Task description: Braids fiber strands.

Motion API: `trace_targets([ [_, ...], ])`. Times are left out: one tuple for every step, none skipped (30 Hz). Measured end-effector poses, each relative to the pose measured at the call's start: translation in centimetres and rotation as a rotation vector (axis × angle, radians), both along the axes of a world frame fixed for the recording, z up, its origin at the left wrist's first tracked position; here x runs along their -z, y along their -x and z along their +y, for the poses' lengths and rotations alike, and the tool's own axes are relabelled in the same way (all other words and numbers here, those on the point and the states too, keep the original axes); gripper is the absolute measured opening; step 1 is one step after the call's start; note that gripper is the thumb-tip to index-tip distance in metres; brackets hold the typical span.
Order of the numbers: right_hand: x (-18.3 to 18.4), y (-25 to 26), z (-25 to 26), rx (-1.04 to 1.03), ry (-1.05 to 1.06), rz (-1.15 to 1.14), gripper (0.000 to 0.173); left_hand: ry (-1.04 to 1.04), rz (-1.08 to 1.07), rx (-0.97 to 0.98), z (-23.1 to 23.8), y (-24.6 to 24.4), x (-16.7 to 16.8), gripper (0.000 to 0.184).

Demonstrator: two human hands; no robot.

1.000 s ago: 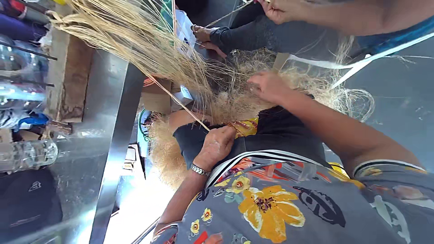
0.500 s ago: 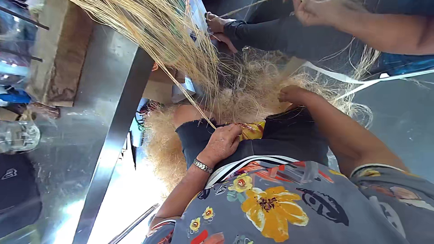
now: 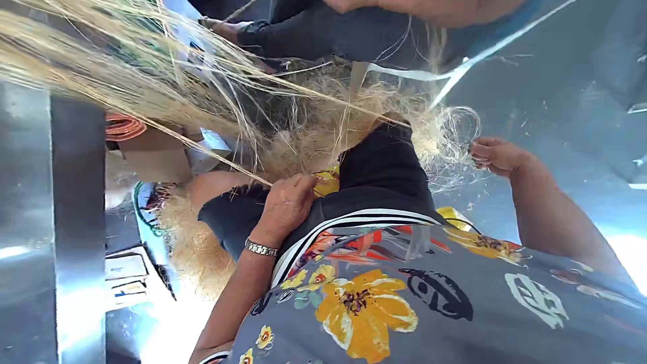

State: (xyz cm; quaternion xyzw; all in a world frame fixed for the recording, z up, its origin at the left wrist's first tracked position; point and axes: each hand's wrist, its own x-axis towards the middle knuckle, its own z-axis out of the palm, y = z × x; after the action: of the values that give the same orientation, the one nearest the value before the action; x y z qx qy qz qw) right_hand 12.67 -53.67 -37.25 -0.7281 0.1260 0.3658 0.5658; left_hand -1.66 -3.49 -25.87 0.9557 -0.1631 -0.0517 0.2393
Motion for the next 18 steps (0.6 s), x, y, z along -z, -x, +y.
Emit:
trace_targets([
  [1.0, 1.3, -1.5, 0.019, 0.033, 0.016, 0.019, -0.016, -0.003, -0.003, -0.2, 0.2, -0.3, 0.025],
  [2.2, 2.5, -2.9, 0.025, 0.063, 0.035, 0.017, -0.031, -0.010, -0.006, -0.4, 0.3, -0.5, 0.024],
  [3.5, 3.7, -4.1, 0.037, 0.096, 0.052, 0.017, -0.045, -0.020, -0.007, -0.5, 0.4, -0.7, 0.024],
  [4.7, 4.8, -5.0, 0.052, 0.128, 0.074, 0.016, -0.052, -0.033, -0.004, -0.6, 0.4, -0.8, 0.024],
  [5.9, 5.6, -5.5, 0.049, 0.163, 0.098, 0.017, -0.058, -0.041, 0.003, -0.7, 0.3, -0.9, 0.023],
  [6.9, 6.1, -5.6, 0.026, 0.194, 0.132, 0.016, -0.065, -0.039, 0.016, -0.7, 0.2, -0.9, 0.023],
  [7.5, 6.3, -5.3, -0.007, 0.219, 0.168, 0.015, -0.070, -0.027, 0.039, -0.7, -0.1, -1.0, 0.022],
  [7.4, 6.2, -4.4, -0.052, 0.242, 0.204, 0.014, -0.070, -0.011, 0.073, -0.9, -0.6, -1.1, 0.022],
  [7.1, 5.9, -3.7, -0.099, 0.272, 0.230, 0.013, -0.067, 0.009, 0.115, -1.3, -1.2, -1.4, 0.022],
  [7.0, 5.7, -3.2, -0.144, 0.305, 0.254, 0.014, -0.051, 0.024, 0.167, -2.0, -1.9, -1.9, 0.022],
  [7.0, 5.6, -2.9, -0.166, 0.343, 0.270, 0.016, -0.021, 0.030, 0.227, -3.0, -2.7, -2.4, 0.019],
  [7.0, 5.4, -2.7, -0.177, 0.375, 0.275, 0.018, 0.014, 0.027, 0.290, -4.1, -3.4, -3.1, 0.018],
  [6.9, 5.3, -2.5, -0.190, 0.402, 0.273, 0.019, 0.047, 0.001, 0.355, -5.4, -4.1, -3.8, 0.017],
  [7.0, 5.2, -2.4, -0.196, 0.423, 0.259, 0.021, 0.073, -0.024, 0.416, -6.7, -4.8, -4.4, 0.017],
  [7.1, 5.2, -2.4, -0.210, 0.440, 0.243, 0.022, 0.092, -0.059, 0.464, -7.9, -5.5, -4.8, 0.017],
  [7.0, 5.3, -2.4, -0.221, 0.454, 0.235, 0.024, 0.102, -0.085, 0.494, -8.9, -6.2, -4.7, 0.018],
  [6.7, 5.5, -2.3, -0.222, 0.458, 0.247, 0.026, 0.096, -0.111, 0.506, -9.5, -7.0, -4.1, 0.020],
  [6.4, 5.7, -2.3, -0.218, 0.462, 0.253, 0.027, 0.075, -0.135, 0.501, -9.8, -8.0, -2.8, 0.022],
])
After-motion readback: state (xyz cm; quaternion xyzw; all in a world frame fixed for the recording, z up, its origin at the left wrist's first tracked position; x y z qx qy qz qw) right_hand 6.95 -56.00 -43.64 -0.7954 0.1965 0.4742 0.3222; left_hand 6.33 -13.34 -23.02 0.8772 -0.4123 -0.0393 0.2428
